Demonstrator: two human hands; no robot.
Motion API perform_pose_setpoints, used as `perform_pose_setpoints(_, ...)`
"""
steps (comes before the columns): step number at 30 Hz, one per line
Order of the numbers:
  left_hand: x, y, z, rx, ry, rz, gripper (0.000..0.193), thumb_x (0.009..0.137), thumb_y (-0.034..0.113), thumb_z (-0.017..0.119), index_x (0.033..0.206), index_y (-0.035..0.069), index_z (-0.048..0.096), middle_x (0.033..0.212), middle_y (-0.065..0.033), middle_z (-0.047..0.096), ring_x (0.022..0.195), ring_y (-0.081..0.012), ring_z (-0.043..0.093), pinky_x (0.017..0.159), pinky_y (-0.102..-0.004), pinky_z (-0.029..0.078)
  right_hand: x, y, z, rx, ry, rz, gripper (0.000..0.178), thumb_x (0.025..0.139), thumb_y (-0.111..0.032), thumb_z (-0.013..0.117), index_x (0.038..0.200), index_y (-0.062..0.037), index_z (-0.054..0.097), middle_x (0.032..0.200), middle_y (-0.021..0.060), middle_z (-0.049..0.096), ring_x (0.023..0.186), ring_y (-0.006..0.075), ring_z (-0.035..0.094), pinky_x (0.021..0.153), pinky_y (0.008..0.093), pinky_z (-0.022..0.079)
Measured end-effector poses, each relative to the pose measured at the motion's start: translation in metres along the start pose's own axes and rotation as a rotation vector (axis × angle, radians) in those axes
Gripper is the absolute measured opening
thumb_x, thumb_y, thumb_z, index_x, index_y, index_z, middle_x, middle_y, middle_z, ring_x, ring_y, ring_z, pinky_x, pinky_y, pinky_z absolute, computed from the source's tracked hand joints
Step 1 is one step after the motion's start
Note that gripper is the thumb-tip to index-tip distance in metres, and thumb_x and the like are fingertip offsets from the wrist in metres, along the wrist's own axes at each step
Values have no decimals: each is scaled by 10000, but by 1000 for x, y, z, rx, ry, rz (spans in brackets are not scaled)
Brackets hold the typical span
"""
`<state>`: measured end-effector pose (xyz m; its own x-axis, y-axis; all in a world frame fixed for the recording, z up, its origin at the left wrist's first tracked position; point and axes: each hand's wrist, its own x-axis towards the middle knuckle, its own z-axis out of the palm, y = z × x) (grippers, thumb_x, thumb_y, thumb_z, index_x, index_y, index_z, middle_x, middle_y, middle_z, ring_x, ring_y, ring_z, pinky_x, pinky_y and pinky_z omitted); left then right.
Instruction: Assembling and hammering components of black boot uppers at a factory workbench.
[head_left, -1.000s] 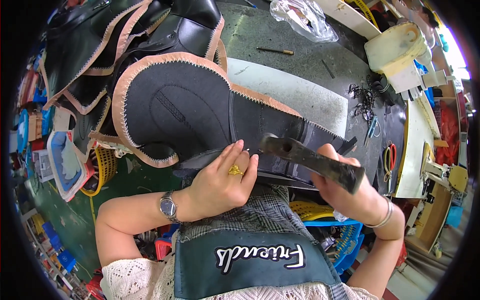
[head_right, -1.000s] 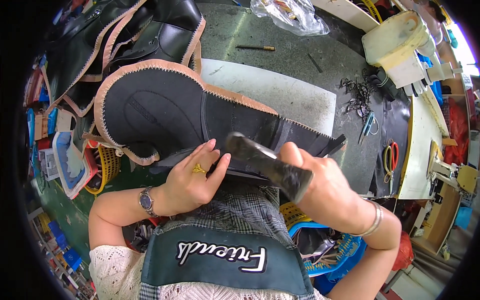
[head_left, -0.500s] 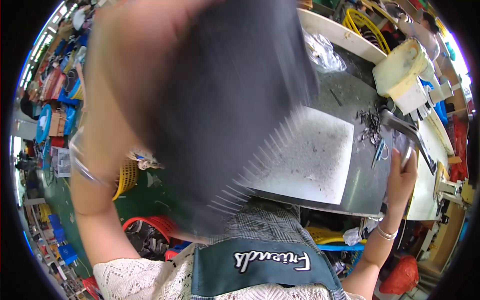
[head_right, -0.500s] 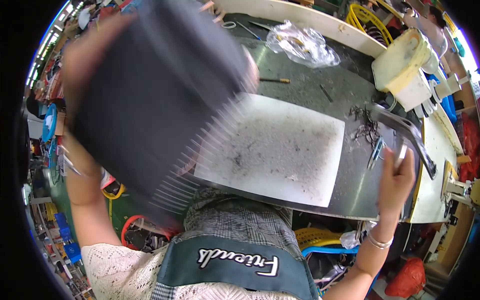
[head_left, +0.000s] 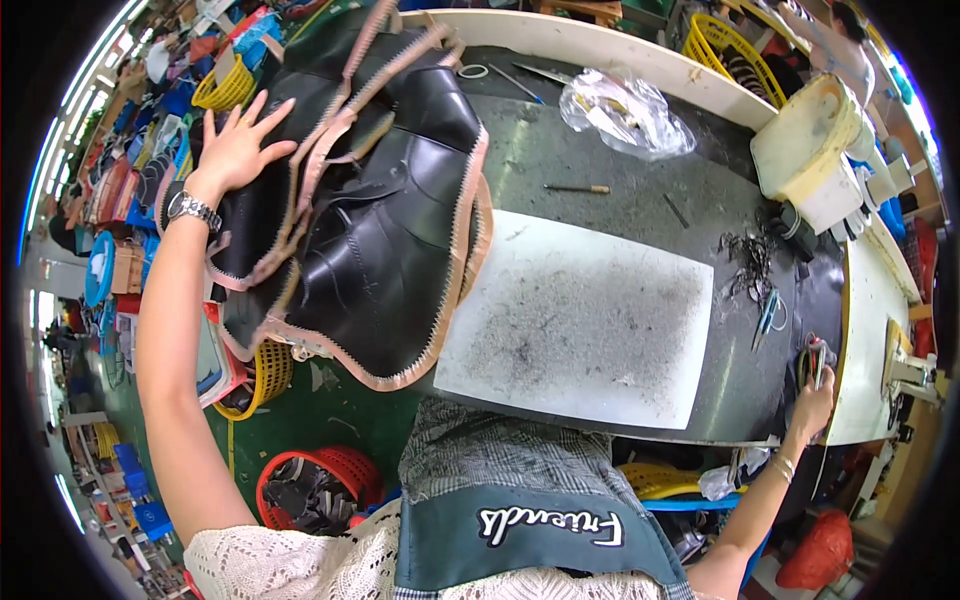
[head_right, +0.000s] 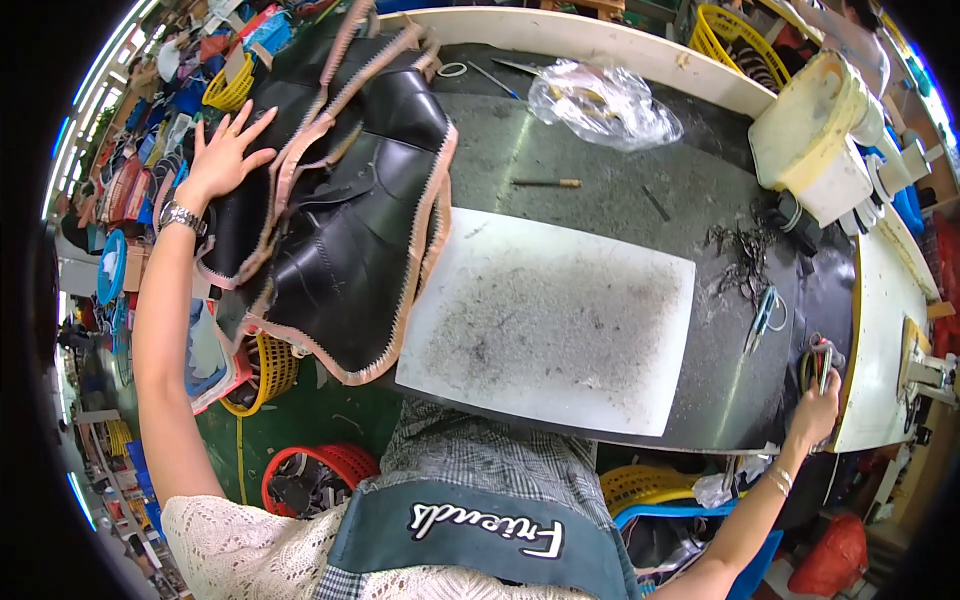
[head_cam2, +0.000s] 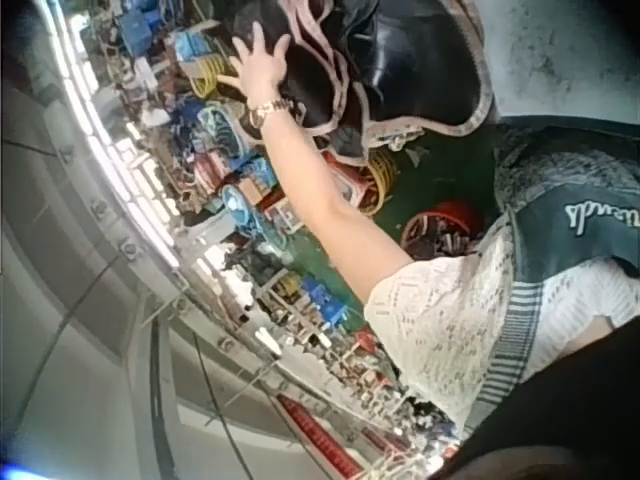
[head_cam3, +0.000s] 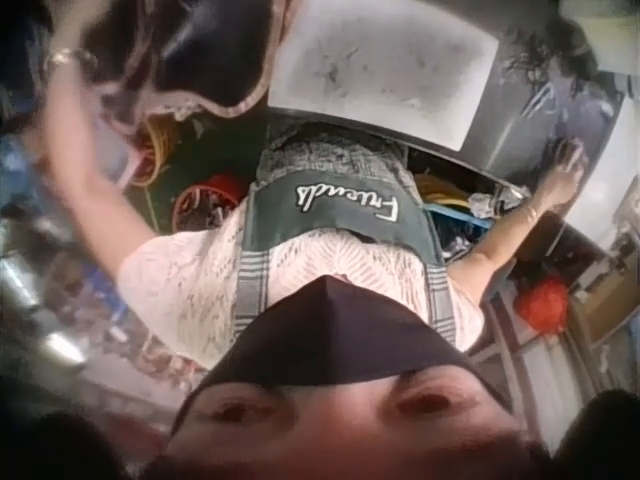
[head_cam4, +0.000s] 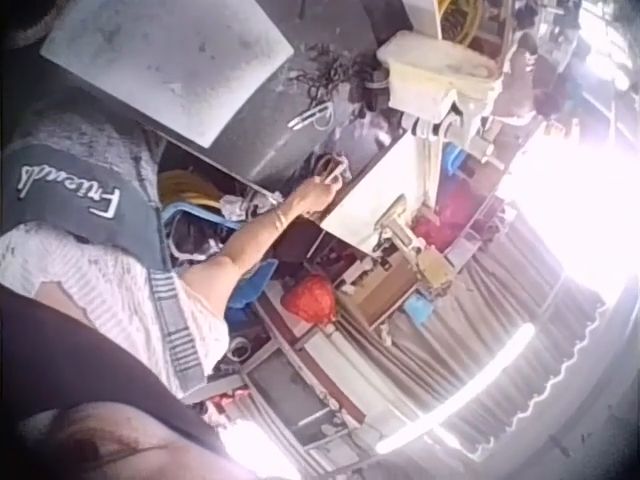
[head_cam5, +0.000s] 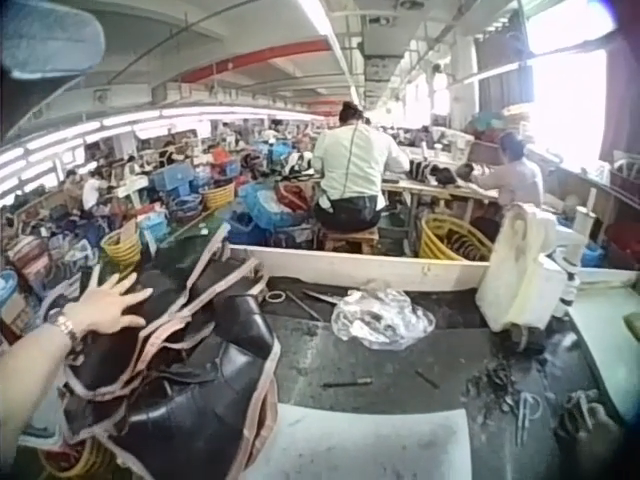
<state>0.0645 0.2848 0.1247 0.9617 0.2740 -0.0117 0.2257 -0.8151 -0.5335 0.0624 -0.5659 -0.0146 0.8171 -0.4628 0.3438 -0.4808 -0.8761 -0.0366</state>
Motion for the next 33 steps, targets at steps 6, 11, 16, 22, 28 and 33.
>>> perform_pose_setpoints(6,-9,46,-58,278,379,32,721,794,182,730,1444,208,418,1512,-105,353,1424,-309,272,1099,-511,294,2,-38,-10,-113,5,16,313,859,-271,651,1148,-151,653,934,188,687,847,374,664,704,493,491)
perform_pose_setpoints(11,-33,134,-35,-731,306,178,297,871,191,684,1075,-8,599,916,-150,604,850,-304,588,790,-390,459,0,-104,-19,360,76,-444,249,815,-140,696,1043,-39,685,964,132,681,829,273,646,710,362,508)
perform_pose_setpoints(16,-28,141,-10,-939,172,57,313,801,113,751,1047,-17,606,702,-29,550,627,-131,516,597,-279,437,-22,-190,-28,702,-277,-499,374,731,-134,788,1083,-68,681,823,98,627,707,193,577,677,314,491)
perform_pose_setpoints(22,-20,105,-40,-1099,-6,112,81,809,-17,674,883,-34,644,896,7,614,779,-58,556,721,-200,437,-21,-204,-15,807,-227,-535,177,773,-57,735,948,-36,716,778,88,631,662,185,593,650,294,489)
perform_pose_setpoints(28,-45,112,-108,-1704,-179,166,178,954,60,564,1122,25,515,1013,-5,580,875,-33,554,784,-180,438,-16,-202,-22,1074,-297,-236,105,816,-5,712,917,10,688,780,12,655,667,71,611,580,211,476)
perform_pose_setpoints(33,-70,174,-144,-1622,-280,420,191,892,1,584,1075,13,532,846,17,586,736,-36,550,689,-183,449,-3,-204,-34,1335,-621,4,184,845,-52,721,1009,11,665,854,71,683,676,136,670,552,216,538)
